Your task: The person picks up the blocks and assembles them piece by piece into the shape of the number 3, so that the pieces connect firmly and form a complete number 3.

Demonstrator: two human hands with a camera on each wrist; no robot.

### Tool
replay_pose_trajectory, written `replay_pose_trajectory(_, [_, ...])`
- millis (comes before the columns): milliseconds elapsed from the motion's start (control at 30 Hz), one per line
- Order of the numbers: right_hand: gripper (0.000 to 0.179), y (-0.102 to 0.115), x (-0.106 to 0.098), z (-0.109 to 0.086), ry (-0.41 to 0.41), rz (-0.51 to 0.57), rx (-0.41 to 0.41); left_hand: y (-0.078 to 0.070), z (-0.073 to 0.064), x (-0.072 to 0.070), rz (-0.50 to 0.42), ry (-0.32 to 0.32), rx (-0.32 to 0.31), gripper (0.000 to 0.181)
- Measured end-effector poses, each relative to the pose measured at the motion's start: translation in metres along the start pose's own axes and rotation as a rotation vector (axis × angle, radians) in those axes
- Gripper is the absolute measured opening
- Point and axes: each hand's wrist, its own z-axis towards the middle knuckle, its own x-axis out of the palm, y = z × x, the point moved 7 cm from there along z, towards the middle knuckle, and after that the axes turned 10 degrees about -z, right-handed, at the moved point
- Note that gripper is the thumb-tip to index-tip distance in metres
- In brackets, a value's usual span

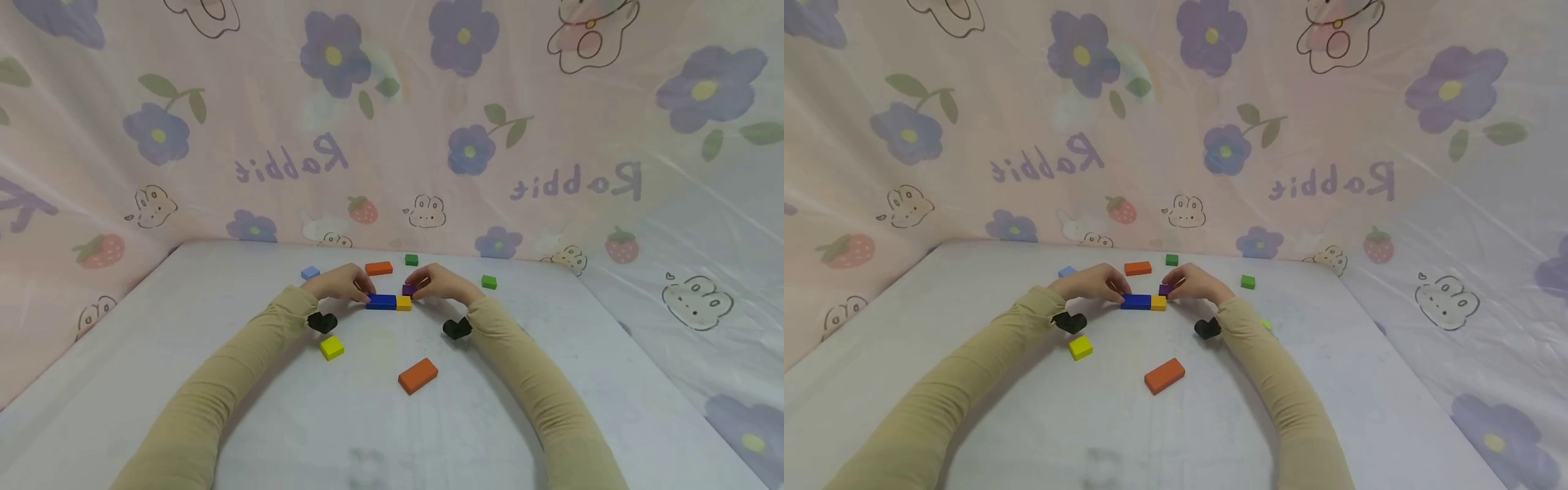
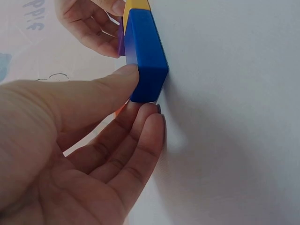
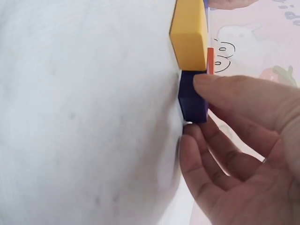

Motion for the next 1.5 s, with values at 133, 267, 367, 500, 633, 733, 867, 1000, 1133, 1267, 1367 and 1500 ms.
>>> replay_pose_trajectory(133, [0.034,0.0005,-0.0018,-0.0014,0.005,0.004,0.003,0.0005,0.0008,-0.0002,-0.012,0.001,-0.007,0.021])
replay_pose_trajectory(267, [0.033,0.0024,-0.0034,-0.003,0.011,0.005,-0.002,0.0018,0.0028,-0.0011,-0.014,0.004,-0.011,0.022])
replay_pose_trajectory(367, [0.033,0.0032,-0.0036,-0.0034,0.015,0.008,-0.001,0.0032,0.0047,-0.0014,-0.002,0.003,-0.014,0.021])
replay_pose_trajectory(500, [0.032,0.002,-0.0026,-0.0027,0.019,0.014,0.007,0.0045,0.0056,-0.0008,0.003,0.006,-0.016,0.021])
replay_pose_trajectory(633, [0.032,0.0016,-0.0023,-0.0018,0.022,0.019,0.003,0.0032,0.0037,-0.0012,-0.001,0.005,-0.012,0.021])
replay_pose_trajectory(733, [0.032,0.0008,-0.0022,-0.0013,0.022,0.02,-0.001,0.0019,0.003,-0.0009,-0.006,0.009,-0.003,0.022])
replay_pose_trajectory(867, [0.032,0.0,-0.0022,-0.001,0.02,0.018,-0.001,0.0013,0.0023,0.0001,-0.016,0.017,-0.001,0.022])
replay_pose_trajectory(1000, [0.033,0.0007,-0.002,-0.0016,0.023,0.02,-0.002,0.0009,0.0016,0.0005,-0.013,0.013,-0.007,0.021])
replay_pose_trajectory(1133, [0.033,0.0006,-0.0012,-0.0012,0.027,0.025,-0.006,0.0013,0.0014,0.0002,-0.012,0.015,-0.012,0.021])
replay_pose_trajectory(1267, [0.033,0.0002,-0.0016,-0.0016,0.029,0.037,-0.007,0.0021,0.0022,-0.0002,-0.012,0.015,-0.019,0.021])
replay_pose_trajectory(1367, [0.032,0.0003,-0.0023,-0.0025,0.029,0.045,-0.005,0.0025,0.0026,-0.0006,-0.016,0.012,-0.027,0.022])
replay_pose_trajectory(1500, [0.033,0.0008,-0.0038,-0.0039,0.032,0.044,-0.003,0.003,0.0031,-0.001,-0.022,0.01,-0.041,0.022])
